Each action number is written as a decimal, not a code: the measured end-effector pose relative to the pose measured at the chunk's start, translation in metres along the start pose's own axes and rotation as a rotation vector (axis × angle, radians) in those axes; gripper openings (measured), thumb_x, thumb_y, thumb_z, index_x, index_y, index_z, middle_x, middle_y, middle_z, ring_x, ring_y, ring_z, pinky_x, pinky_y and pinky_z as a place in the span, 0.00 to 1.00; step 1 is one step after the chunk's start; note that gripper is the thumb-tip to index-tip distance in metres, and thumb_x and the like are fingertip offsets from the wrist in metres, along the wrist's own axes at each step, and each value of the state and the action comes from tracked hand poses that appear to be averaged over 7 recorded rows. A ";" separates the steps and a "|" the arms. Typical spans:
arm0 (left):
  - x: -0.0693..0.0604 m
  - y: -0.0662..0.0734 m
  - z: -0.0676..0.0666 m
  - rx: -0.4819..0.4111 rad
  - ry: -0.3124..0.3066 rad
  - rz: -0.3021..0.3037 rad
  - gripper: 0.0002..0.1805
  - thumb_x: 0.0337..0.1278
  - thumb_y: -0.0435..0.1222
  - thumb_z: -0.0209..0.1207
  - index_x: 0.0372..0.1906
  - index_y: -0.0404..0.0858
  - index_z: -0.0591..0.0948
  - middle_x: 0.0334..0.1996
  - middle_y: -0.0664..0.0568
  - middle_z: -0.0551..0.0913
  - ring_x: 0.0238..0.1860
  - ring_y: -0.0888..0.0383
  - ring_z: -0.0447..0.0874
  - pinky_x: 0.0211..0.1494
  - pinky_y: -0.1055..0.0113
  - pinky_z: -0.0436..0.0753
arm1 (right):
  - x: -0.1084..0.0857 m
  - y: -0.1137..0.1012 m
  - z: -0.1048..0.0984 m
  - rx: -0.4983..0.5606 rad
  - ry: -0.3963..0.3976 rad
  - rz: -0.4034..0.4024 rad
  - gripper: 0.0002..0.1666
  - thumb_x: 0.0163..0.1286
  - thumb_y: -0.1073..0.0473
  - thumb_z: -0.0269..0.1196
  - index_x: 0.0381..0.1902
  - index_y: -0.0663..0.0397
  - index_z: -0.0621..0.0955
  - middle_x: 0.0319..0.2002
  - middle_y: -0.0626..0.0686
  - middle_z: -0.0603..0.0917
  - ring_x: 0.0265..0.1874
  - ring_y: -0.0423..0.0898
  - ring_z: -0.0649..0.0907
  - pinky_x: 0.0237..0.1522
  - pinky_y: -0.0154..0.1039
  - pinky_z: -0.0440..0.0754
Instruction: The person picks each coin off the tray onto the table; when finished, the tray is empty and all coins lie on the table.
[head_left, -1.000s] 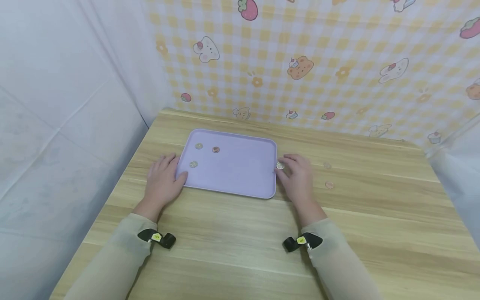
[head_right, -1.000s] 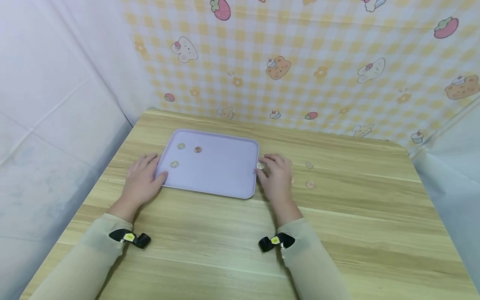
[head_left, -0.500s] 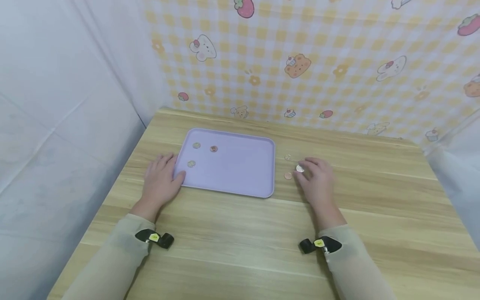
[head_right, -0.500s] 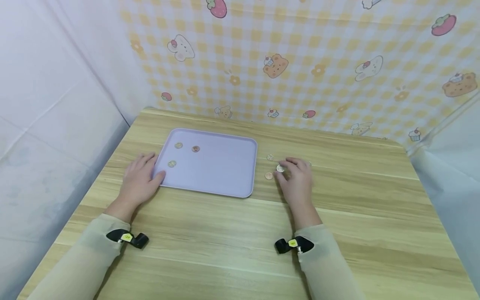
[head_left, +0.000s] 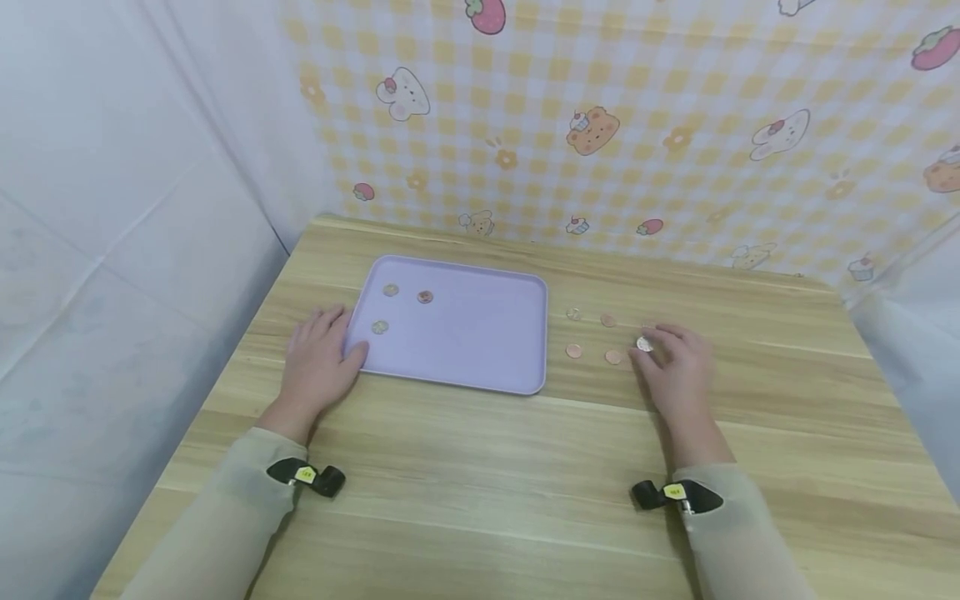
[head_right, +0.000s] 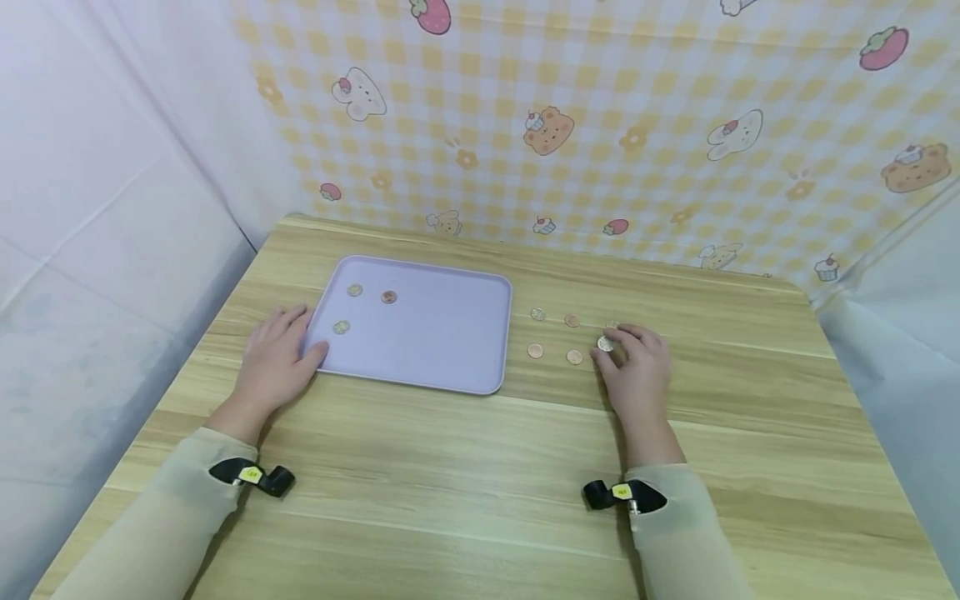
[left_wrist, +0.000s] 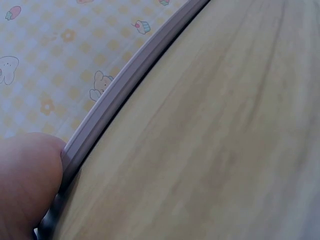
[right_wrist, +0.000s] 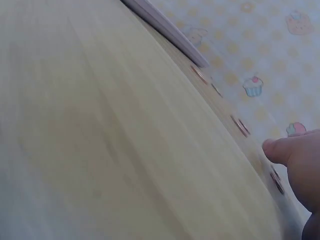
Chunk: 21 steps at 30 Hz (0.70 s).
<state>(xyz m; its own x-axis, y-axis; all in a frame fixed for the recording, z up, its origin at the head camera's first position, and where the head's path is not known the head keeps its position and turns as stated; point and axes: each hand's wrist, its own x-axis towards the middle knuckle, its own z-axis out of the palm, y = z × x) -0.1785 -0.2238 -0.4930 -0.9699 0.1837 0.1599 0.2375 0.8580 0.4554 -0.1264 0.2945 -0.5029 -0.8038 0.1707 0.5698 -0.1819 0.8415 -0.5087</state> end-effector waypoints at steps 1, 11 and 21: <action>0.000 -0.001 0.001 0.001 0.001 0.002 0.36 0.77 0.45 0.51 0.79 0.27 0.66 0.80 0.30 0.60 0.81 0.26 0.48 0.81 0.30 0.42 | -0.001 0.003 -0.003 -0.009 -0.008 0.023 0.18 0.59 0.68 0.81 0.48 0.65 0.89 0.55 0.67 0.86 0.59 0.68 0.79 0.66 0.65 0.71; 0.001 -0.003 0.003 0.002 0.011 0.018 0.35 0.77 0.46 0.51 0.78 0.27 0.67 0.79 0.29 0.61 0.80 0.25 0.49 0.81 0.29 0.43 | -0.009 0.025 -0.032 -0.062 -0.060 0.174 0.19 0.66 0.63 0.78 0.53 0.65 0.88 0.59 0.67 0.84 0.63 0.68 0.76 0.72 0.64 0.65; 0.001 -0.002 0.001 0.005 0.012 0.021 0.35 0.76 0.44 0.52 0.78 0.27 0.67 0.79 0.29 0.62 0.80 0.25 0.50 0.81 0.29 0.44 | -0.015 0.046 -0.058 -0.100 -0.141 0.289 0.22 0.71 0.58 0.74 0.57 0.64 0.86 0.64 0.68 0.82 0.66 0.70 0.74 0.74 0.67 0.61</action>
<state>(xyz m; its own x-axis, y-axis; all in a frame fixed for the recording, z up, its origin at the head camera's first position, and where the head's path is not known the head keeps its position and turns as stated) -0.1797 -0.2244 -0.4945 -0.9640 0.1960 0.1797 0.2575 0.8565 0.4473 -0.0894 0.3607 -0.4974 -0.8856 0.3432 0.3128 0.1160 0.8157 -0.5667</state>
